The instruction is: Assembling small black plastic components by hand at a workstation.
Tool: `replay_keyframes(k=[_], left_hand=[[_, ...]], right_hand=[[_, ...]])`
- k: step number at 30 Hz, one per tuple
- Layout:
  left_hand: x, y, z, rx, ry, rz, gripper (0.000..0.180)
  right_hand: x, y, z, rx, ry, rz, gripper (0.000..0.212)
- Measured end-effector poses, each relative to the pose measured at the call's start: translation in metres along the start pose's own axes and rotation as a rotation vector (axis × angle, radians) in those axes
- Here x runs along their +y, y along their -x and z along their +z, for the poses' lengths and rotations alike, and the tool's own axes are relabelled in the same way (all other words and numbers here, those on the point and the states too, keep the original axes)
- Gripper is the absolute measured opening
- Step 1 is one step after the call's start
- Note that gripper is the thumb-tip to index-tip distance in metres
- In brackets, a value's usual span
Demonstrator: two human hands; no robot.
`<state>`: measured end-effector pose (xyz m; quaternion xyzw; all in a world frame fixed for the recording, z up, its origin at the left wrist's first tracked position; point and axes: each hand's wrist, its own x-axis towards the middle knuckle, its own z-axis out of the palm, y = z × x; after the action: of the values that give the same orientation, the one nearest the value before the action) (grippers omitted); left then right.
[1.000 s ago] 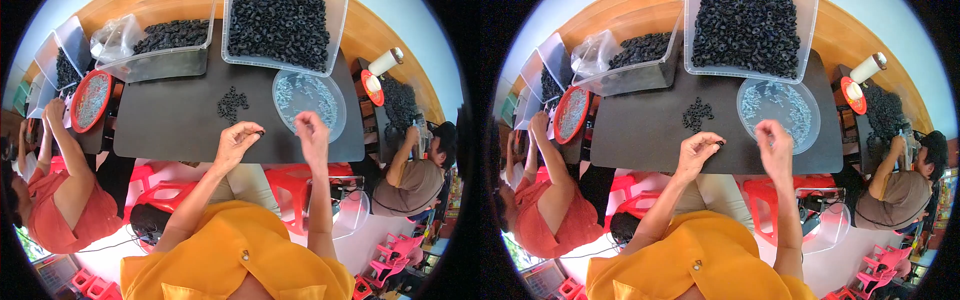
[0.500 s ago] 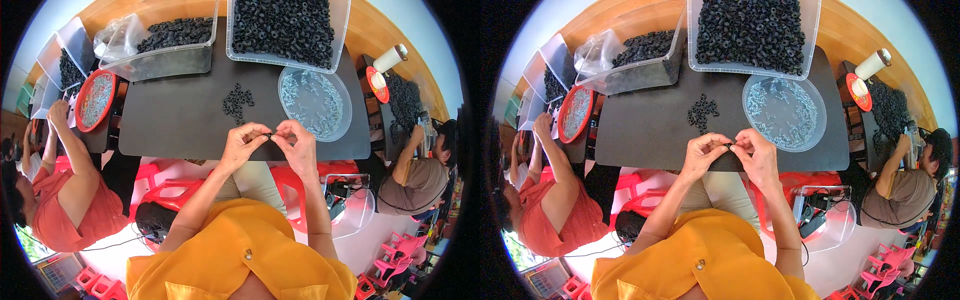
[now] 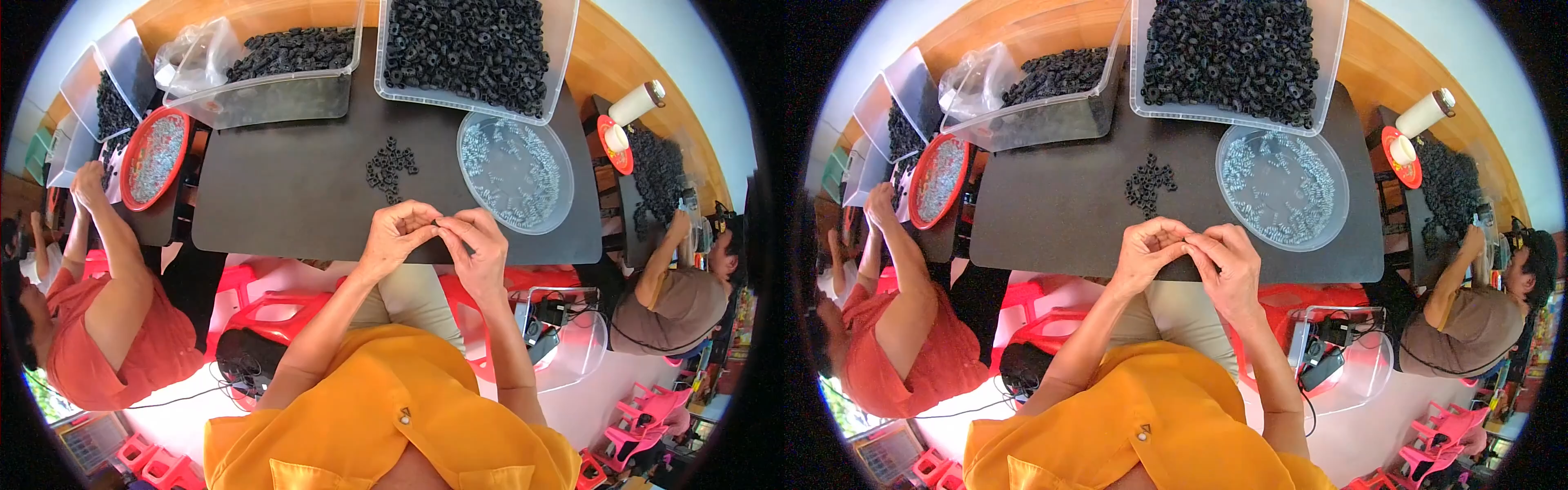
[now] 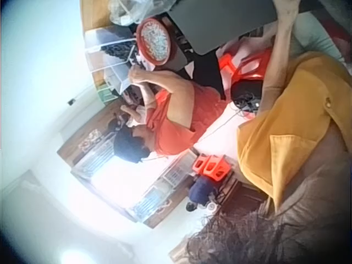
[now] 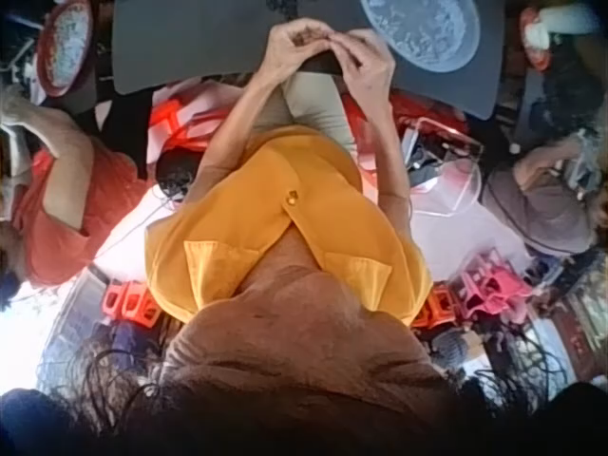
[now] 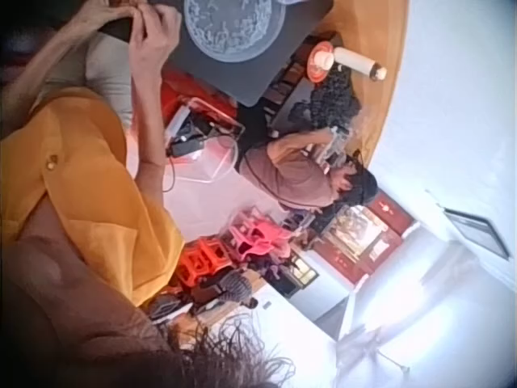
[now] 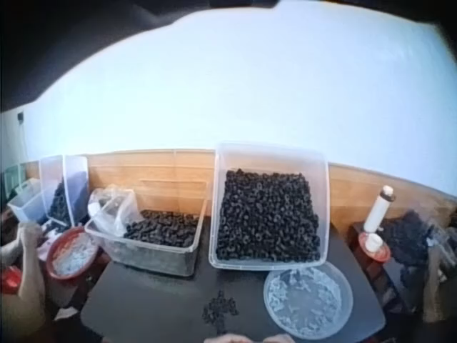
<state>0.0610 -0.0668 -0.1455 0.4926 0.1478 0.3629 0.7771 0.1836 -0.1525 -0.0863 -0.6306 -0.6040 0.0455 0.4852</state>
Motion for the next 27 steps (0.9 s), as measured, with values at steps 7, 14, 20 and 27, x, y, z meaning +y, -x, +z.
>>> replay_keyframes(k=[7,14,20,27], left_hand=[[0.011,0.008,0.0,0.109,0.008,0.009,0.018],[0.036,0.019,-0.02,0.23,-0.043,0.123,0.016],[0.033,0.017,-0.025,0.218,-0.012,0.076,0.016],[0.028,0.014,-0.012,0.199,0.015,-0.013,0.014]], right_hand=[[0.012,-0.026,0.021,0.03,-0.016,0.127,0.016],[0.04,-0.049,0.063,-0.028,0.228,0.248,0.017],[0.042,-0.051,0.066,-0.089,0.252,0.27,0.012],[0.034,-0.035,0.053,-0.027,0.034,0.176,0.018]])
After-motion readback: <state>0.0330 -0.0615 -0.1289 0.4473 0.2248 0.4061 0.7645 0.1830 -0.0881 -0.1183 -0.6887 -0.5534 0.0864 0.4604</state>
